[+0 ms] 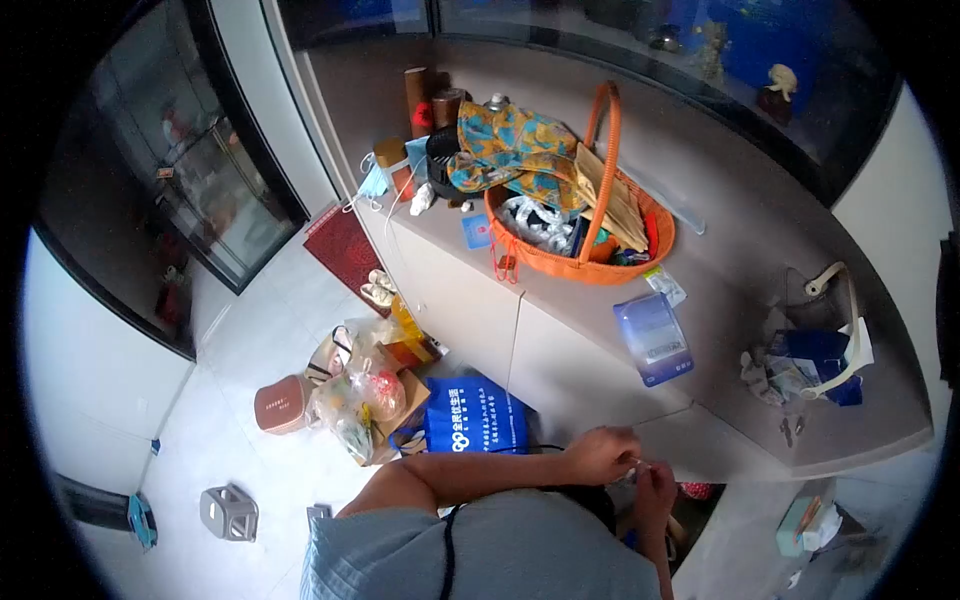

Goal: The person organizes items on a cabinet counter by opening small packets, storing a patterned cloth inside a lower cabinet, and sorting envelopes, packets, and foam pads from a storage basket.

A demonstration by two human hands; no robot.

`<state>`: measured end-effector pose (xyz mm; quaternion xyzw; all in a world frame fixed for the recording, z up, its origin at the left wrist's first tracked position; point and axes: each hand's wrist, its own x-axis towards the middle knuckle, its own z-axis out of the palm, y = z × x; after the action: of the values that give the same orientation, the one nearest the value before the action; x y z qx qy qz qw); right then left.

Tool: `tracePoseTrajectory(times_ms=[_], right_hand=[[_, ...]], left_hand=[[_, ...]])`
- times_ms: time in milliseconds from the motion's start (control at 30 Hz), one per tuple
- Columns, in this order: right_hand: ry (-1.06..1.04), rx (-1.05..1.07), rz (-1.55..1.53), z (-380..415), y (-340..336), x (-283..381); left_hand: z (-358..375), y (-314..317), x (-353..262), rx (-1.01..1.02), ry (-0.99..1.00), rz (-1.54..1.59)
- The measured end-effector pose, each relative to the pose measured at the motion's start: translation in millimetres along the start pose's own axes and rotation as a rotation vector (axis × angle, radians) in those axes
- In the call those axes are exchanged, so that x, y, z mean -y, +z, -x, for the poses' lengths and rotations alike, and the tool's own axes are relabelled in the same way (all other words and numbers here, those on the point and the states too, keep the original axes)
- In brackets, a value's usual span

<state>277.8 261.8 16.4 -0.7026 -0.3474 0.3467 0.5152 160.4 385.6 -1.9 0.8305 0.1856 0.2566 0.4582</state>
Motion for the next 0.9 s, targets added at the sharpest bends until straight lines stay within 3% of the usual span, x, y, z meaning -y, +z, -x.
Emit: tracePoseTrajectory(times_ms=[167,367,433,533,567,633,667,733,767,867,900], right_hand=[[-0.054,-0.005,-0.051,-10,-1,-24],[0.057,0.101,0.020,-14,-9,-29],[-0.075,0.087,0.217,-7,-5,-6],[-0.173,0.092,0.106,-3,1,5],[-0.161,0.064,0.104,0,3,11],[0.220,0.063,0.004,4,3,24],[0.234,0.031,-0.005,4,0,19],[0.055,0.082,0.070,1,-3,-4],[0.067,0.059,0.062,1,-6,-19],[-0.198,0.079,0.384,3,-9,-52],[-0.145,0.075,0.405,3,-9,-50]], left_hand=[[-1,-6,-1,0.000,0.059,0.005],[-1,-4,1,-0.052,0.065,-0.026],[-2,-5,0,-0.020,0.051,-0.006],[-2,-8,-2,0.023,0.048,-0.001],[-1,-8,-3,0.033,0.062,-0.016],[-1,-8,-3,0.060,0.058,-0.001],[-1,-8,-3,0.059,0.040,0.003],[-1,-8,-5,0.093,0.052,-0.006],[-2,-8,-6,0.087,0.052,-0.027],[-1,-4,-4,0.123,0.032,-0.029],[-1,-3,-3,0.118,0.039,-0.047]])
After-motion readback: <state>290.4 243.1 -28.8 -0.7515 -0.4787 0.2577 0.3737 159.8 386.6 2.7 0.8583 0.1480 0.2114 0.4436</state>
